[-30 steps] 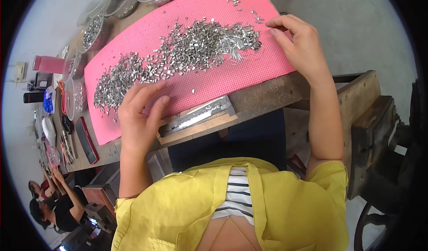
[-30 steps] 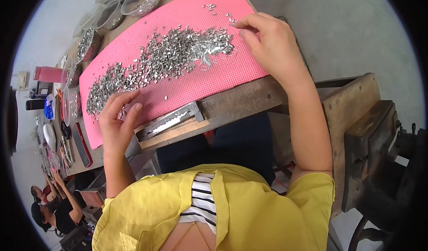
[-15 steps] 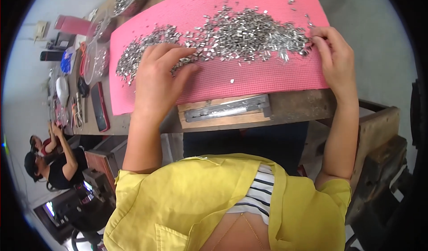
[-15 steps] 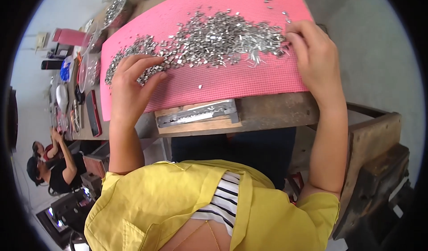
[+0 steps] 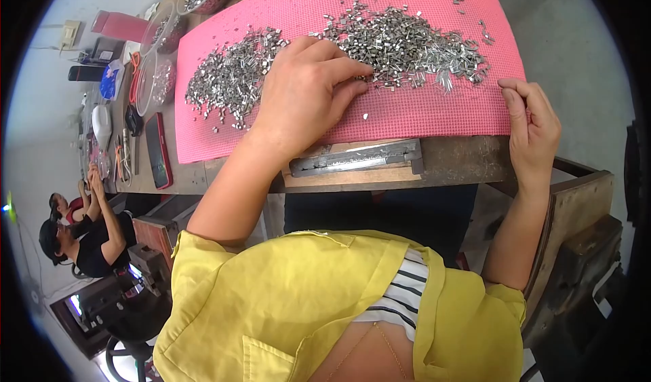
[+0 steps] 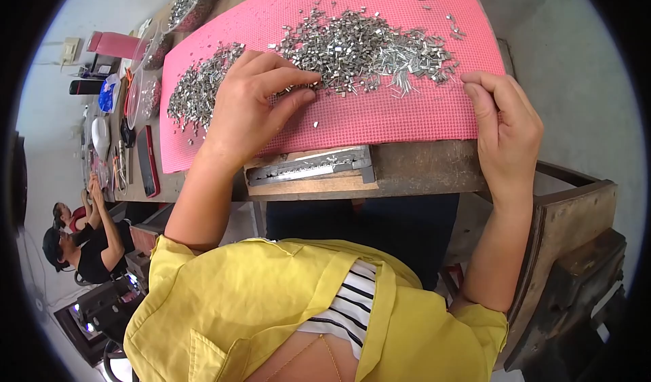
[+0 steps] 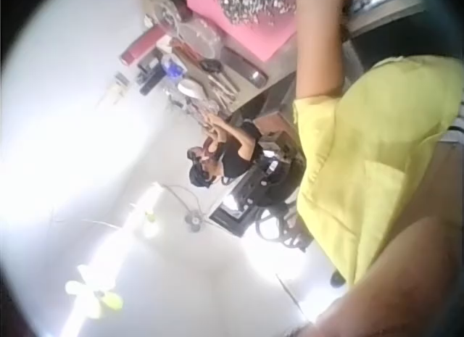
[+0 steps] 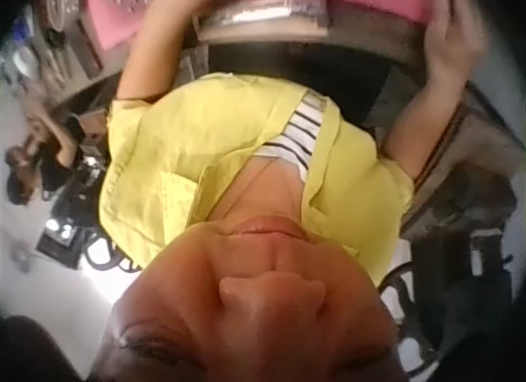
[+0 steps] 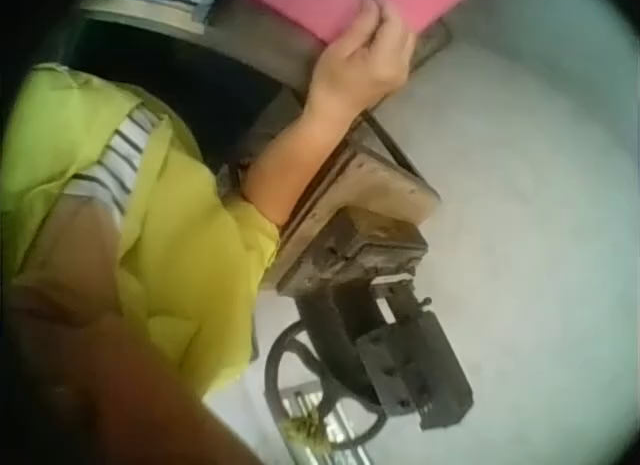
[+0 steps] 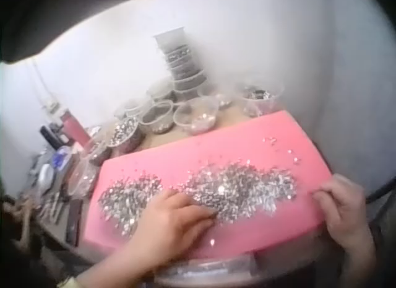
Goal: The recorder is sorting small metal components and placing them precisely into a multi-slot metal jig on a workbench.
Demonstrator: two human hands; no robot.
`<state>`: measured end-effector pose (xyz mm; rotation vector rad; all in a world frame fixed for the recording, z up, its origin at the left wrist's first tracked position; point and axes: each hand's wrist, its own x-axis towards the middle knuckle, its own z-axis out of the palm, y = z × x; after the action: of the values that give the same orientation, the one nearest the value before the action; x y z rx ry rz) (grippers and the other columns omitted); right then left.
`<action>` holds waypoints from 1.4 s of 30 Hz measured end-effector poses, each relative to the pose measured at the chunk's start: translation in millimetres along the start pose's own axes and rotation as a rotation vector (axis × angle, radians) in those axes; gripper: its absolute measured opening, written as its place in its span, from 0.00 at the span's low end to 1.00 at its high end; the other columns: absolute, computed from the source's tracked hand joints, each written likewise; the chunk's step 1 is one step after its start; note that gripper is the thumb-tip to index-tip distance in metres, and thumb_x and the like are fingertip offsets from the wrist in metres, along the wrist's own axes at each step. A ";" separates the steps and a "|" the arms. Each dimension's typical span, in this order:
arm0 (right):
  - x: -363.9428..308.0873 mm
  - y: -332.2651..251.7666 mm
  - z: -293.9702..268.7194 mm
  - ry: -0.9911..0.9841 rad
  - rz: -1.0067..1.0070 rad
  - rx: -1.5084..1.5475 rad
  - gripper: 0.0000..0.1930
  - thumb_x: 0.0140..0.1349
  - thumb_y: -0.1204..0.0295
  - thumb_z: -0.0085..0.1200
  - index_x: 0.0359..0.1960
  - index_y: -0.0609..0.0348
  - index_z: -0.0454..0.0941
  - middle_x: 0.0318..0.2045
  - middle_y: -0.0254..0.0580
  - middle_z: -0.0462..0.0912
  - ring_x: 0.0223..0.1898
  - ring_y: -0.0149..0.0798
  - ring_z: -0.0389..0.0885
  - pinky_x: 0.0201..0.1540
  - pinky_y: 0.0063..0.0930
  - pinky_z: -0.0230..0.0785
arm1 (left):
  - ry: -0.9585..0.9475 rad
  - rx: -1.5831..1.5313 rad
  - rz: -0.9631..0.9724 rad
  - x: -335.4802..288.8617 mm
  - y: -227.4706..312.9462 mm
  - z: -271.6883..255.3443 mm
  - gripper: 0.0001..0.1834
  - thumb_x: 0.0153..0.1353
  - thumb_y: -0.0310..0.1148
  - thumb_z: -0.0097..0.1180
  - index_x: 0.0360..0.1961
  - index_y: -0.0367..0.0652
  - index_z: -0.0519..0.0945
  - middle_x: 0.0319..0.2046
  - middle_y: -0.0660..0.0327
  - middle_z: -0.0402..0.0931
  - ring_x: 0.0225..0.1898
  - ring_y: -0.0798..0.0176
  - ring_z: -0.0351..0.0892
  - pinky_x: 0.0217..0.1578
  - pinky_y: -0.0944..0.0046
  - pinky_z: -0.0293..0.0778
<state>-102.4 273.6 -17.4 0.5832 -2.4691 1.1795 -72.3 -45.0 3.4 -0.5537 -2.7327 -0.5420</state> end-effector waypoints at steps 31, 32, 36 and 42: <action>-39.7 -75.5 57.7 -0.246 -0.104 0.302 0.08 0.56 0.85 0.61 0.37 0.62 0.79 0.38 0.43 0.80 0.42 0.49 0.79 0.45 0.40 0.73 | -0.115 -0.064 -0.056 -37.4 7.8 -10.2 0.06 0.54 0.26 0.71 0.34 0.44 0.89 0.32 0.62 0.82 0.40 0.55 0.80 0.45 0.58 0.73; -39.7 -75.6 58.2 -0.252 -0.103 0.299 0.08 0.56 0.85 0.61 0.37 0.62 0.79 0.38 0.43 0.80 0.42 0.49 0.79 0.45 0.40 0.73 | -0.114 -0.070 -0.060 -38.3 8.4 -9.7 0.06 0.54 0.26 0.71 0.34 0.44 0.89 0.32 0.62 0.82 0.40 0.55 0.80 0.45 0.58 0.73; -39.0 -76.0 60.3 -0.256 -0.094 0.289 0.08 0.56 0.85 0.61 0.37 0.62 0.79 0.38 0.43 0.80 0.42 0.49 0.79 0.44 0.40 0.73 | -0.039 0.012 -0.026 -40.1 11.9 -12.5 0.07 0.52 0.27 0.72 0.33 0.46 0.90 0.32 0.65 0.84 0.38 0.58 0.80 0.45 0.59 0.73; -35.7 -78.2 60.1 -0.273 -0.129 0.222 0.09 0.56 0.86 0.62 0.37 0.62 0.80 0.39 0.43 0.80 0.40 0.46 0.81 0.42 0.36 0.74 | -0.010 0.006 -0.030 -44.0 11.4 -5.7 0.04 0.54 0.28 0.69 0.32 0.47 0.87 0.31 0.66 0.82 0.38 0.56 0.80 0.43 0.57 0.71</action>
<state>-40.4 189.0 -18.9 1.0106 -2.4866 1.4140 -27.5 -51.3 -3.9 -0.5164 -2.7549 -0.5402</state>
